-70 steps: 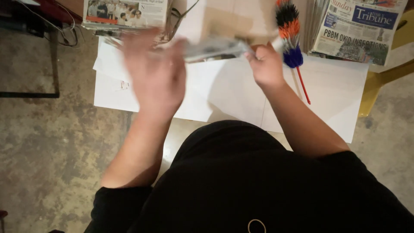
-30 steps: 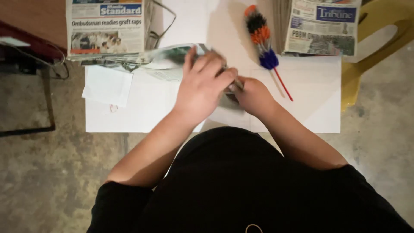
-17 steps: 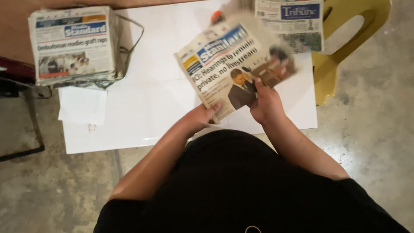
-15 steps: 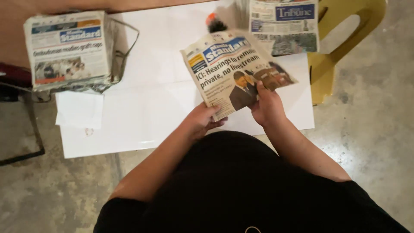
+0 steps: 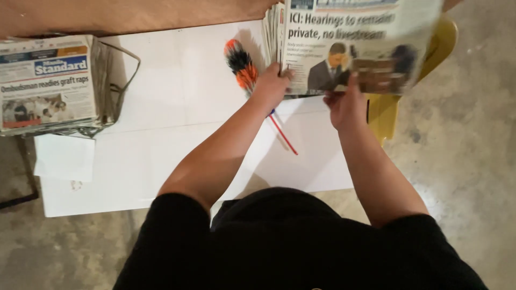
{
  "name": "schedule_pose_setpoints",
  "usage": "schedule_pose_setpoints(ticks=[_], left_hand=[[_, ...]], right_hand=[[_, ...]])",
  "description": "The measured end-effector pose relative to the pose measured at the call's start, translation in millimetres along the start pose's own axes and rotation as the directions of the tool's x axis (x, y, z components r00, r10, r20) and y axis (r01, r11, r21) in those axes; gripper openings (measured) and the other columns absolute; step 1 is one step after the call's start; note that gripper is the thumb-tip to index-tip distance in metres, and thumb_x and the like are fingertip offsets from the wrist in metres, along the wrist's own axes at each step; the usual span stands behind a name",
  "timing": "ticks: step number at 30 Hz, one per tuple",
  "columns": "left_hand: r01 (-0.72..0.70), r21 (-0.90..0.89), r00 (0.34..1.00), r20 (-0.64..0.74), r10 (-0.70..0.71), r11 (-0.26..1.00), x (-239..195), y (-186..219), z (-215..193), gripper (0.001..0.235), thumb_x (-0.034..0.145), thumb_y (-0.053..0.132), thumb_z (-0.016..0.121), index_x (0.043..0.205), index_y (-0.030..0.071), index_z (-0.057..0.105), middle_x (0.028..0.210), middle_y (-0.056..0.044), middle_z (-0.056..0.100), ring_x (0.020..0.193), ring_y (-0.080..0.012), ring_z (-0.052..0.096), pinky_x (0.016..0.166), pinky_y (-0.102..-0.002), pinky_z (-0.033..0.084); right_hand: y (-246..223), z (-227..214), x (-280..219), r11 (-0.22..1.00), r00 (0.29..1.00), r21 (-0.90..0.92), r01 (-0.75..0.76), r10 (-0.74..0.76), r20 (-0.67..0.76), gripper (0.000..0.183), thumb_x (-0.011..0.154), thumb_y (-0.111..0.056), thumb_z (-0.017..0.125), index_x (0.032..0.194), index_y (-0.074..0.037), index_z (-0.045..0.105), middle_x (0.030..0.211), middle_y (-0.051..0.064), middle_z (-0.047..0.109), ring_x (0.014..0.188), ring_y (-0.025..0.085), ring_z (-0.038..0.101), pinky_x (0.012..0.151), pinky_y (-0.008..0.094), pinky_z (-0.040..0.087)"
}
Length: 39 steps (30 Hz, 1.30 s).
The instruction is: Dusting newspapers with a feather duster on a table.
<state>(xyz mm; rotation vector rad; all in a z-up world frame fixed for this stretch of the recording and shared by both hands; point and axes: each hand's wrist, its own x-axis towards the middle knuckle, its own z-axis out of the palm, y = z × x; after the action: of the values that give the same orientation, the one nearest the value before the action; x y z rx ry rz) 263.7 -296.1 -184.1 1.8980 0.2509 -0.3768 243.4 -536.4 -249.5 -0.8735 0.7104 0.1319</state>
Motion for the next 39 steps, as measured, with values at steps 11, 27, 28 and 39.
schedule_pose_setpoints(ticks=[11,27,28,39], left_hand=[[-0.266,0.805,0.951,0.128,0.283,0.530,135.6,-222.8,100.4,0.022,0.087,0.015,0.061,0.097,0.004,0.077,0.113,-0.030,0.067,0.107,-0.0453,0.065,0.084,-0.054,0.056],[0.345,0.143,0.917,-0.262,-0.300,0.928,-111.3,-274.4,-99.8,0.048,0.092,0.021,0.060,0.138,0.008,0.051,0.120,-0.028,0.068,0.116,-0.0415,0.065,0.100,-0.046,0.051],[0.348,0.141,0.915,-0.265,-0.303,0.927,-127.2,-285.4,-118.0,0.048,0.092,0.021,0.060,0.138,0.008,0.051,0.120,-0.028,0.068,0.116,-0.0415,0.065,0.100,-0.046,0.051],[0.194,0.211,0.513,-0.854,0.084,0.958,-166.5,-394.1,-389.0,0.040,0.088,0.010,0.064,0.125,-0.001,0.054,0.121,-0.022,0.060,0.112,-0.0433,0.058,0.096,-0.051,0.048]], right_hand=[[53.0,-79.9,125.2,0.930,0.975,-0.296,-0.217,0.219,-0.026,0.017,0.104,-0.026,0.053,0.112,-0.012,0.061,0.088,0.006,0.070,0.070,0.018,0.065,0.063,0.035,0.057],[168.4,-19.9,-48.8,-0.423,0.901,-0.799,0.428,0.133,0.412,0.046,0.097,-0.039,0.063,0.116,0.002,0.057,0.109,0.031,0.068,0.102,0.049,0.068,0.089,0.056,0.055],[172.0,-15.3,-53.2,-0.424,0.900,-0.797,0.430,0.137,0.413,0.046,0.097,-0.039,0.063,0.116,0.002,0.057,0.109,0.031,0.068,0.102,0.049,0.068,0.089,0.056,0.055],[258.9,124.2,-133.9,-0.560,0.829,-0.749,0.355,-0.181,0.528,0.061,0.093,-0.024,0.065,0.142,0.006,0.045,0.137,0.031,0.047,0.122,0.050,0.053,0.100,0.054,0.048]])
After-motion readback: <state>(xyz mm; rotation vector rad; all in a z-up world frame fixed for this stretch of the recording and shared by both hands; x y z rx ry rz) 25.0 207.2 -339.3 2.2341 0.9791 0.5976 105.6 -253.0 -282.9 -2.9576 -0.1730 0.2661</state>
